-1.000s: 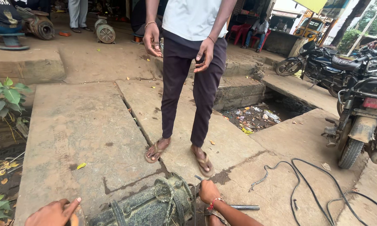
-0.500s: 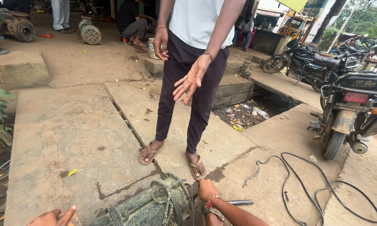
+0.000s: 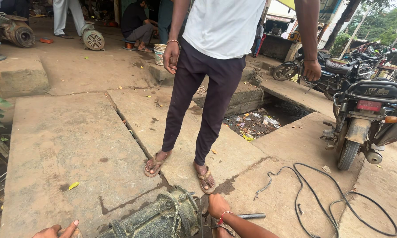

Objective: The person sits on the ground working on a submersible water pump. They hold the pump steady and use a spanner to loosen and tighten bolts on the pump body, repositioning the pump and continuing to work on the fasteners with the wrench.

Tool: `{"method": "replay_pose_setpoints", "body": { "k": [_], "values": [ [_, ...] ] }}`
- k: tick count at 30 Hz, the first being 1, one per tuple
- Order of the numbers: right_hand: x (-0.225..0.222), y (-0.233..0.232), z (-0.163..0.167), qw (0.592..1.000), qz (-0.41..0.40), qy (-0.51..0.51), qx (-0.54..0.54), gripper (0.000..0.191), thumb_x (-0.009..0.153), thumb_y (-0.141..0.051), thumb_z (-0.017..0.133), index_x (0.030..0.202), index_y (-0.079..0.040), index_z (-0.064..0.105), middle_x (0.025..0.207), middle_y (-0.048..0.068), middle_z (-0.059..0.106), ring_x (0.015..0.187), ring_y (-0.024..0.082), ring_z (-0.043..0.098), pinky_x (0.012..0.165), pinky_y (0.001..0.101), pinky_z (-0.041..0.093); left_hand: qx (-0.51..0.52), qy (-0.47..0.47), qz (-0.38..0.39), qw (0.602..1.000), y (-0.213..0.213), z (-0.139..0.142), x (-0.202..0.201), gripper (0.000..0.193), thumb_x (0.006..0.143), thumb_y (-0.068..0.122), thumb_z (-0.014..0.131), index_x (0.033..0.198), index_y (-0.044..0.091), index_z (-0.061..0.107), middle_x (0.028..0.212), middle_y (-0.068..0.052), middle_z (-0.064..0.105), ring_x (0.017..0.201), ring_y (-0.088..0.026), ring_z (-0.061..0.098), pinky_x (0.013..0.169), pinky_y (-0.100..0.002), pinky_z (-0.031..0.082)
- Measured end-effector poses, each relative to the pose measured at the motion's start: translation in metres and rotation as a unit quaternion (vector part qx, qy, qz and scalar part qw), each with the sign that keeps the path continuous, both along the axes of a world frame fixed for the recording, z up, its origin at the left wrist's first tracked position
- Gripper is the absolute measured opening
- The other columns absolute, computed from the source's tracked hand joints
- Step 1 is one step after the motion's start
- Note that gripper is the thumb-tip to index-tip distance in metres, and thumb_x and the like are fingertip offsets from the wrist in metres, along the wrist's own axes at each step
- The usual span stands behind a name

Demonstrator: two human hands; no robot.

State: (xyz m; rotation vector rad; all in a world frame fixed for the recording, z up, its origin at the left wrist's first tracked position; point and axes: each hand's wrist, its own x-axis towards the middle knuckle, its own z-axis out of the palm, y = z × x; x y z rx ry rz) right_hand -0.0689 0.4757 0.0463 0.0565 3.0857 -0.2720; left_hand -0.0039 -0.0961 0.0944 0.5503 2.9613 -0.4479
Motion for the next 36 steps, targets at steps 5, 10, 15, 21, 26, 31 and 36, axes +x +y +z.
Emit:
{"method": "replay_pose_setpoints", "body": {
  "k": [5, 10, 15, 21, 26, 31, 36],
  "values": [
    [0.002, 0.001, -0.002, 1.0, 0.024, 0.008, 0.016, 0.02, 0.086, -0.009, 0.064, 0.101, 0.002, 0.066, 0.106, 0.028, 0.066, 0.103, 0.046, 0.067, 0.089, 0.0513, 0.056, 0.031, 0.086, 0.008, 0.996, 0.002, -0.008, 0.0, 0.061, 0.092, 0.057, 0.062, 0.147, 0.067, 0.039, 0.084, -0.005, 0.068, 0.072, -0.018, 0.075, 0.069, -0.033, 0.063],
    [0.003, 0.001, -0.001, 0.999, 0.022, -0.006, 0.025, 0.02, 0.085, -0.009, 0.065, 0.102, 0.001, 0.066, 0.107, 0.028, 0.068, 0.104, 0.045, 0.068, 0.089, 0.0502, 0.057, 0.141, 0.148, 0.02, 0.979, 0.002, -0.012, -0.004, 0.056, 0.084, 0.063, 0.068, 0.137, 0.063, 0.052, 0.073, -0.008, 0.069, 0.067, -0.021, 0.077, 0.066, -0.034, 0.063],
    [0.005, 0.001, -0.001, 0.998, 0.035, -0.009, 0.041, 0.02, 0.085, -0.009, 0.066, 0.101, 0.002, 0.069, 0.108, 0.029, 0.067, 0.103, 0.045, 0.068, 0.089, 0.0498, 0.057, 0.085, 0.122, -0.026, 0.988, 0.002, -0.007, -0.005, 0.06, 0.086, 0.069, 0.06, 0.144, 0.066, 0.044, 0.072, -0.008, 0.064, 0.066, -0.022, 0.076, 0.062, -0.036, 0.064],
    [0.008, 0.001, -0.001, 0.998, 0.049, -0.01, 0.036, 0.02, 0.085, -0.011, 0.067, 0.101, 0.001, 0.068, 0.104, 0.027, 0.069, 0.102, 0.044, 0.069, 0.087, 0.0503, 0.057, 0.102, 0.138, -0.042, 0.984, 0.002, -0.007, -0.006, 0.058, 0.086, 0.064, 0.063, 0.141, 0.069, 0.047, 0.068, -0.009, 0.062, 0.061, -0.024, 0.075, 0.06, -0.036, 0.061],
    [0.009, 0.0, 0.0, 0.997, 0.058, -0.014, 0.052, 0.019, 0.084, -0.01, 0.066, 0.1, 0.001, 0.069, 0.103, 0.027, 0.07, 0.1, 0.043, 0.07, 0.085, 0.0496, 0.058, 0.1, 0.11, -0.047, 0.988, 0.001, -0.01, -0.008, 0.064, 0.086, 0.066, 0.066, 0.146, 0.061, 0.044, 0.07, -0.008, 0.061, 0.061, -0.022, 0.074, 0.058, -0.035, 0.06],
    [0.01, -0.001, -0.001, 0.993, 0.089, -0.004, 0.077, 0.016, 0.085, -0.01, 0.066, 0.097, 0.0, 0.07, 0.1, 0.026, 0.069, 0.097, 0.043, 0.07, 0.083, 0.0499, 0.058, 0.093, 0.082, -0.004, 0.992, 0.0, -0.011, -0.01, 0.053, 0.089, 0.069, 0.06, 0.137, 0.05, 0.053, 0.081, -0.011, 0.065, 0.074, -0.027, 0.073, 0.068, -0.039, 0.059],
    [0.009, 0.0, -0.002, 0.992, 0.096, -0.012, 0.084, 0.015, 0.084, -0.01, 0.067, 0.095, -0.001, 0.071, 0.098, 0.025, 0.07, 0.096, 0.042, 0.071, 0.082, 0.0494, 0.058, 0.101, 0.061, 0.123, 0.985, 0.011, -0.01, -0.018, 0.05, 0.092, 0.071, 0.054, 0.129, 0.039, 0.062, 0.092, -0.014, 0.069, 0.087, -0.032, 0.073, 0.078, -0.043, 0.058]
  ]
}}
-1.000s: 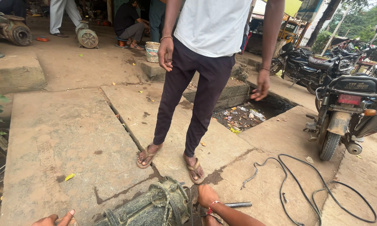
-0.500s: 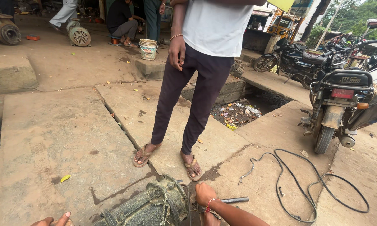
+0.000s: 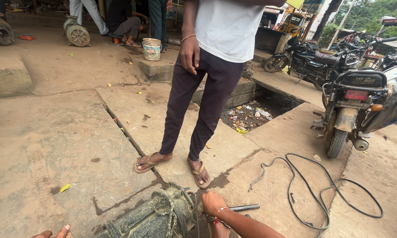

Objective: The person sits on the ground working on a submersible water pump. They hold the pump steady and use a spanner to loosen and tighten bolts on the pump body, repositioning the pump and continuing to work on the fasteners with the wrench.

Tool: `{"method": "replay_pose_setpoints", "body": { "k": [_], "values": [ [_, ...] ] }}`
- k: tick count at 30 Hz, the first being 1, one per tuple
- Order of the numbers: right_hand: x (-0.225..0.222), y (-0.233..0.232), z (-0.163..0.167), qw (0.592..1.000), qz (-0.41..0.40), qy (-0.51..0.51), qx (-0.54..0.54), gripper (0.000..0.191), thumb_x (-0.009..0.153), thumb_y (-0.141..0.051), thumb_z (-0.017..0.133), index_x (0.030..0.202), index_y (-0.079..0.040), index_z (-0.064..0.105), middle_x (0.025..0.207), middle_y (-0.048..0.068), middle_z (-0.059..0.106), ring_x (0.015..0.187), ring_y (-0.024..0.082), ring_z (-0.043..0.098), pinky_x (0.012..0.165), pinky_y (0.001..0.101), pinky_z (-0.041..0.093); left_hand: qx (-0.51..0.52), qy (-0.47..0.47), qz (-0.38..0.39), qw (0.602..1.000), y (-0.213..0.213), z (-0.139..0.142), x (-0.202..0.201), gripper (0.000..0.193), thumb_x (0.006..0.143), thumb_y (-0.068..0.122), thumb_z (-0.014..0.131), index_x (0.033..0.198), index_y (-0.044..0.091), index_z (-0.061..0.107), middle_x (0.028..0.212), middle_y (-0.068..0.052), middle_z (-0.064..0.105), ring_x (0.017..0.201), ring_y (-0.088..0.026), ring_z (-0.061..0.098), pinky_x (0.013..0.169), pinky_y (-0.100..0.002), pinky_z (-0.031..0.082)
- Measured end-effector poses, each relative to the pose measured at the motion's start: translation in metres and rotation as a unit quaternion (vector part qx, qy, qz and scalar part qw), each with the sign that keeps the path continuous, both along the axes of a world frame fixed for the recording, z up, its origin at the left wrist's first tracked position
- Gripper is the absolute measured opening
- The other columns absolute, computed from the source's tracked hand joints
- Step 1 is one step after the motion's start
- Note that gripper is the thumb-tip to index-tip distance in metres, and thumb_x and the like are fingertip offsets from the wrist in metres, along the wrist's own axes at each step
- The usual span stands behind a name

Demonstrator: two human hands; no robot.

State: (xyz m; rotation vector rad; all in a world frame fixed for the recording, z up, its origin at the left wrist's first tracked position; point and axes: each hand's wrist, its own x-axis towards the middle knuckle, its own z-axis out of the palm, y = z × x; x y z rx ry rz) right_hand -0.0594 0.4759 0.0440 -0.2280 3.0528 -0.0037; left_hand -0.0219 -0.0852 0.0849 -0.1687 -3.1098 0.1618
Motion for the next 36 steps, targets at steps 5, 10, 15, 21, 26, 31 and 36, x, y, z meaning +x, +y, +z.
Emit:
{"method": "replay_pose_setpoints", "body": {
  "k": [5, 10, 15, 21, 26, 31, 36],
  "values": [
    [-0.004, 0.006, -0.005, 0.999, 0.012, 0.033, -0.005, 0.015, 0.082, -0.012, 0.069, 0.093, -0.002, 0.07, 0.096, 0.025, 0.07, 0.093, 0.042, 0.071, 0.08, 0.0499, 0.058, 0.079, -0.045, 0.189, 0.978, 0.009, 0.017, 0.013, 0.058, 0.095, 0.074, 0.048, 0.121, 0.027, 0.07, 0.103, -0.017, 0.074, 0.1, -0.037, 0.072, 0.088, -0.047, 0.057],
    [0.0, 0.015, -0.01, 0.998, -0.001, 0.054, -0.015, 0.014, 0.084, -0.016, 0.067, 0.091, -0.004, 0.072, 0.092, 0.026, 0.071, 0.088, 0.044, 0.072, 0.077, 0.0517, 0.059, 0.143, -0.023, 0.247, 0.958, 0.001, 0.019, 0.07, 0.072, 0.098, 0.076, 0.042, 0.113, 0.016, 0.079, 0.114, -0.02, 0.078, 0.113, -0.041, 0.071, 0.099, -0.051, 0.056],
    [0.01, 0.011, 0.032, 0.994, -0.047, 0.054, -0.085, 0.018, 0.082, -0.016, 0.065, 0.083, 0.001, 0.073, 0.084, 0.032, 0.068, 0.081, 0.05, 0.069, 0.073, 0.0554, 0.058, 0.126, 0.013, 0.214, 0.969, 0.0, 0.014, 0.087, 0.072, 0.104, 0.076, 0.044, 0.107, 0.013, 0.081, 0.103, -0.025, 0.076, 0.101, -0.045, 0.072, 0.087, -0.054, 0.055],
    [0.034, -0.018, 0.137, 0.969, -0.044, 0.092, -0.224, 0.02, 0.083, -0.012, 0.064, 0.094, 0.002, 0.074, 0.076, 0.028, 0.071, 0.072, 0.039, 0.075, 0.074, 0.0454, 0.061, 0.108, 0.019, 0.217, 0.97, -0.004, 0.007, 0.086, 0.072, 0.107, 0.075, 0.046, 0.107, 0.012, 0.081, 0.094, -0.027, 0.076, 0.099, -0.046, 0.072, 0.088, -0.054, 0.054],
    [0.039, -0.041, 0.145, 0.961, 0.048, 0.136, -0.235, 0.018, 0.083, -0.011, 0.067, 0.092, 0.003, 0.073, 0.077, 0.029, 0.069, 0.075, 0.043, 0.072, 0.075, 0.0484, 0.058, 0.098, 0.024, 0.212, 0.972, -0.003, 0.003, 0.087, 0.072, 0.108, 0.076, 0.046, 0.11, 0.013, 0.081, 0.097, -0.027, 0.076, 0.099, -0.046, 0.072, 0.087, -0.054, 0.054],
    [0.033, -0.037, 0.113, 0.976, 0.06, 0.13, -0.161, 0.015, 0.084, -0.012, 0.068, 0.089, 0.002, 0.071, 0.078, 0.03, 0.068, 0.078, 0.048, 0.068, 0.077, 0.0551, 0.054, 0.096, 0.031, 0.212, 0.972, -0.001, 0.005, 0.086, 0.071, 0.107, 0.077, 0.046, 0.117, 0.015, 0.081, 0.098, -0.028, 0.076, 0.098, -0.046, 0.072, 0.086, -0.054, 0.055],
    [0.037, -0.031, 0.104, 0.974, 0.054, 0.119, -0.184, 0.016, 0.085, -0.011, 0.067, 0.094, 0.0, 0.072, 0.077, 0.03, 0.067, 0.079, 0.047, 0.069, 0.078, 0.0535, 0.055, 0.103, 0.024, 0.211, 0.972, -0.002, 0.004, 0.088, 0.074, 0.108, 0.077, 0.045, 0.108, 0.012, 0.081, 0.097, -0.027, 0.076, 0.099, -0.045, 0.072, 0.087, -0.053, 0.055]
  ]
}}
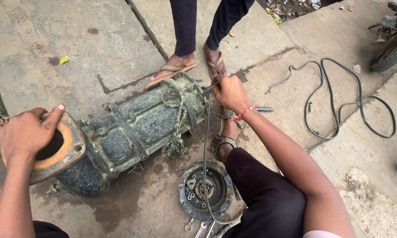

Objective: The person sits on the ground working on a submersible water pump. They hold the pump steady and use a spanner to loosen and tighten bolts on the pump body, repositioning the pump and continuing to work on the fasteners with the wrench.

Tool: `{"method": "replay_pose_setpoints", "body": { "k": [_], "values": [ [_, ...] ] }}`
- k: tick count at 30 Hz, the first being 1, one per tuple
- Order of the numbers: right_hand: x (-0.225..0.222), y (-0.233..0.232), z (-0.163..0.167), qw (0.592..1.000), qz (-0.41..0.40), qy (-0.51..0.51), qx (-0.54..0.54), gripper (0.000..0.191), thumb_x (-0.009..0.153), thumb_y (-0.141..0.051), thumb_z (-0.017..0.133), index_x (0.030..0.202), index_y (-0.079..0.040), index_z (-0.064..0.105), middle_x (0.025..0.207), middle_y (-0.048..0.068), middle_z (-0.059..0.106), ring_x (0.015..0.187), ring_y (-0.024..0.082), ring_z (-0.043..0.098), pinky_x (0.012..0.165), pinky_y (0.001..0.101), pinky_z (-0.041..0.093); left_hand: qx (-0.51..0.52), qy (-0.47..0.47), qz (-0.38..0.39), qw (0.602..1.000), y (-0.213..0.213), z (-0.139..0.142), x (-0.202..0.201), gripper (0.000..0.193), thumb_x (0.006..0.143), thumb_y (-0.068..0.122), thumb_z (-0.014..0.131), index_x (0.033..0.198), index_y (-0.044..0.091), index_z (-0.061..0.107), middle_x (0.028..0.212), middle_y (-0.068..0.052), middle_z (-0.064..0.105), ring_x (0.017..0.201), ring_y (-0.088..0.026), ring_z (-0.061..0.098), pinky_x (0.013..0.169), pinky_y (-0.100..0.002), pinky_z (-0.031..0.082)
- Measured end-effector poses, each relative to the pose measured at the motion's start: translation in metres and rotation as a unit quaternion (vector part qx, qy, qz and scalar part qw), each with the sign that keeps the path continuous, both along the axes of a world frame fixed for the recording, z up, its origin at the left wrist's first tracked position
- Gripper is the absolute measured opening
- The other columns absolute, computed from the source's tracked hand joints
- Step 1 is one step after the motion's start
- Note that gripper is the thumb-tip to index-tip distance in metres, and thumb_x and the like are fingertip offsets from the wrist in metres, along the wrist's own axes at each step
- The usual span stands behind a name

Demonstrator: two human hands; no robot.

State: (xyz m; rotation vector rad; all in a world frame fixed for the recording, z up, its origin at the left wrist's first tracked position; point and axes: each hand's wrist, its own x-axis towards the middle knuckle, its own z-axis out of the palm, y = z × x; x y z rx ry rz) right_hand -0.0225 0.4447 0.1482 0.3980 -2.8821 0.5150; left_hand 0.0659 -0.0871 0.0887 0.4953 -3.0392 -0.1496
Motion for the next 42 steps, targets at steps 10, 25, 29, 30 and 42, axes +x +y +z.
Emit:
{"method": "replay_pose_setpoints", "body": {
  "k": [10, 25, 29, 30, 42],
  "values": [
    [-0.004, -0.002, 0.001, 0.999, 0.018, -0.029, -0.037, 0.021, 0.083, -0.01, 0.067, 0.099, -0.001, 0.076, 0.078, 0.026, 0.07, 0.076, 0.041, 0.072, 0.076, 0.0462, 0.058, 0.013, -0.007, 0.008, 1.0, 0.002, 0.006, -0.001, 0.073, 0.104, 0.078, 0.046, 0.11, 0.014, 0.082, 0.097, -0.025, 0.076, 0.098, -0.044, 0.072, 0.084, -0.053, 0.055],
    [0.024, -0.066, 0.048, 0.988, 0.054, -0.053, -0.135, 0.015, 0.094, -0.004, 0.066, 0.105, 0.004, 0.073, 0.076, 0.011, 0.076, 0.069, 0.013, 0.076, 0.061, 0.0272, 0.058, 0.086, 0.064, -0.039, 0.994, -0.002, 0.021, 0.01, 0.067, 0.102, 0.069, 0.054, 0.093, 0.007, 0.079, 0.085, -0.022, 0.074, 0.087, -0.041, 0.072, 0.079, -0.051, 0.054],
    [0.041, -0.124, 0.077, 0.987, 0.095, -0.008, -0.131, 0.011, 0.097, -0.001, 0.067, 0.105, 0.005, 0.073, 0.076, 0.011, 0.075, 0.069, 0.013, 0.075, 0.059, 0.0258, 0.056, 0.106, 0.085, -0.051, 0.989, -0.011, 0.021, 0.008, 0.066, 0.1, 0.067, 0.057, 0.09, 0.006, 0.079, 0.081, -0.022, 0.073, 0.082, -0.04, 0.072, 0.075, -0.051, 0.054],
    [0.043, -0.139, 0.083, 0.985, 0.105, -0.003, -0.134, 0.011, 0.098, -0.001, 0.067, 0.106, 0.005, 0.072, 0.077, 0.011, 0.075, 0.071, 0.013, 0.075, 0.059, 0.0252, 0.056, 0.109, 0.091, -0.055, 0.988, -0.013, 0.022, 0.007, 0.065, 0.099, 0.067, 0.057, 0.09, 0.006, 0.078, 0.08, -0.023, 0.073, 0.081, -0.041, 0.071, 0.074, -0.05, 0.055],
    [0.075, -0.237, 0.122, 0.977, 0.171, 0.045, -0.12, 0.009, 0.106, 0.003, 0.069, 0.115, 0.006, 0.072, 0.092, 0.01, 0.077, 0.082, 0.013, 0.077, 0.068, 0.0225, 0.058, 0.153, 0.107, -0.074, 0.98, -0.034, 0.013, 0.018, 0.063, 0.099, 0.063, 0.062, 0.088, 0.002, 0.076, 0.076, -0.024, 0.072, 0.077, -0.042, 0.071, 0.073, -0.051, 0.053]
  ]
}}
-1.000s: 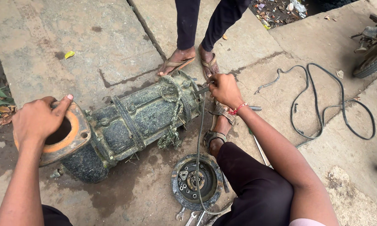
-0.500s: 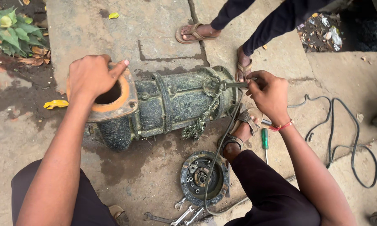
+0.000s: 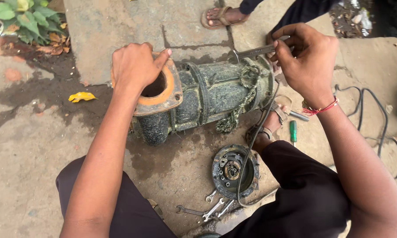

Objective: The person sits on the ground working on a submersible water pump. They hold the pump steady and use a spanner to loosen and tighten bolts on the pump body, repositioning the pump and continuing to work on the fasteners with the wrench.

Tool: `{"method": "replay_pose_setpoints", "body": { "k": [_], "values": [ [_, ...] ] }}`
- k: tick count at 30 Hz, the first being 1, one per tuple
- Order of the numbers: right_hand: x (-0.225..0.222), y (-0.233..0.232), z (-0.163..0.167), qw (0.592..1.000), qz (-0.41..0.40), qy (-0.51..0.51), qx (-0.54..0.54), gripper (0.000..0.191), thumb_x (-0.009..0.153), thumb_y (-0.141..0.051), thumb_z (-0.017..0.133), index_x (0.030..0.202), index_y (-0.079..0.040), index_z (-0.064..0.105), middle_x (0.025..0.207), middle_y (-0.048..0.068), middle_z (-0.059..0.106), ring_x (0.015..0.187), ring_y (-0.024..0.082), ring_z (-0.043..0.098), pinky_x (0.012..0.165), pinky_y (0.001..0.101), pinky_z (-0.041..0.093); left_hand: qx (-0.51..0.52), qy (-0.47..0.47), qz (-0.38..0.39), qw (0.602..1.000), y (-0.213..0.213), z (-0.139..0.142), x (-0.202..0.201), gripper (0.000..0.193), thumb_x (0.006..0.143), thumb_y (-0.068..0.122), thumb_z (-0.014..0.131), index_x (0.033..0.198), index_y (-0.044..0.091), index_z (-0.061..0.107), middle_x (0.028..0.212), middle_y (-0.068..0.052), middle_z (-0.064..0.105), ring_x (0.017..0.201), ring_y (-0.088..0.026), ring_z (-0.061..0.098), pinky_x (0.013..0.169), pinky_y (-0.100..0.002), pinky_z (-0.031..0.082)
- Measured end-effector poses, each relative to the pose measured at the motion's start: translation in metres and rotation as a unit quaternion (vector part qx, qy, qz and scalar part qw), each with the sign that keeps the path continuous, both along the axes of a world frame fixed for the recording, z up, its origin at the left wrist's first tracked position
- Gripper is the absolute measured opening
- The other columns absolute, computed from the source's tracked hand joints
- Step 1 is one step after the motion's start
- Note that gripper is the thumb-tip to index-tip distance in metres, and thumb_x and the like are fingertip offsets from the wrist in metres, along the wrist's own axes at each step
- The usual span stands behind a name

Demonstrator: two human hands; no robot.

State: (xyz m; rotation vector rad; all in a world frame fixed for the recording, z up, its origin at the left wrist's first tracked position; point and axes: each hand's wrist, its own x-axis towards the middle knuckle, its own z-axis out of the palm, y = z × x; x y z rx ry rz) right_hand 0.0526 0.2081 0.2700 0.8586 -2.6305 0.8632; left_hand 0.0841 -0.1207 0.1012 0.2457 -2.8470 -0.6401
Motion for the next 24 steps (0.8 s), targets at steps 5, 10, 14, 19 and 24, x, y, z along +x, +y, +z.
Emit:
{"method": "replay_pose_setpoints", "body": {
  "k": [5, 10, 14, 19, 24],
  "values": [
    [0.102, 0.034, 0.057, 0.98, -0.103, 0.057, -0.162, 0.011, 0.103, 0.003, 0.069, 0.114, 0.007, 0.068, 0.096, 0.008, 0.074, 0.084, 0.012, 0.075, 0.072, 0.023, 0.061, -0.076, 0.01, 0.048, 0.996, 0.0, -0.001, 0.011, 0.072, 0.099, 0.07, 0.052, 0.09, 0.004, 0.079, 0.082, -0.022, 0.075, 0.085, -0.039, 0.073, 0.082, -0.051, 0.051],
    [0.266, 0.098, 0.105, 0.917, -0.262, 0.069, -0.294, 0.021, 0.098, 0.002, 0.071, 0.117, 0.008, 0.068, 0.089, 0.007, 0.068, 0.076, 0.009, 0.064, 0.069, 0.023, 0.051, -0.073, -0.022, 0.047, 0.996, 0.001, -0.001, 0.02, 0.077, 0.099, 0.074, 0.041, 0.101, 0.007, 0.079, 0.09, -0.021, 0.078, 0.089, -0.039, 0.075, 0.085, -0.051, 0.054],
    [0.319, 0.158, 0.137, 0.885, -0.247, 0.154, -0.363, 0.024, 0.103, 0.001, 0.065, 0.126, 0.004, 0.065, 0.102, 0.002, 0.057, 0.081, 0.007, 0.057, 0.072, 0.021, 0.048, -0.058, -0.06, 0.063, 0.995, 0.005, 0.002, 0.02, 0.074, 0.096, 0.075, 0.041, 0.107, 0.012, 0.079, 0.099, -0.019, 0.078, 0.097, -0.037, 0.075, 0.091, -0.049, 0.054],
    [0.222, 0.23, 0.15, 0.865, -0.277, 0.042, -0.417, 0.024, 0.104, -0.011, 0.047, 0.127, -0.005, 0.051, 0.091, 0.006, 0.057, 0.071, 0.011, 0.063, 0.055, 0.0274, 0.055, -0.059, -0.12, 0.054, 0.99, 0.015, 0.022, 0.004, 0.076, 0.092, 0.079, 0.036, 0.118, 0.019, 0.076, 0.111, -0.015, 0.078, 0.109, -0.033, 0.074, 0.094, -0.046, 0.057],
    [0.048, 0.259, 0.053, 0.938, -0.292, -0.069, -0.172, 0.028, 0.099, -0.017, 0.059, 0.127, -0.012, 0.061, 0.081, 0.01, 0.068, 0.06, 0.019, 0.056, 0.054, 0.036, 0.045, -0.066, -0.134, 0.08, 0.985, 0.033, 0.025, 0.0, 0.081, 0.088, 0.083, 0.037, 0.118, 0.019, 0.076, 0.113, -0.018, 0.077, 0.11, -0.037, 0.072, 0.093, -0.05, 0.057]
  ]
}}
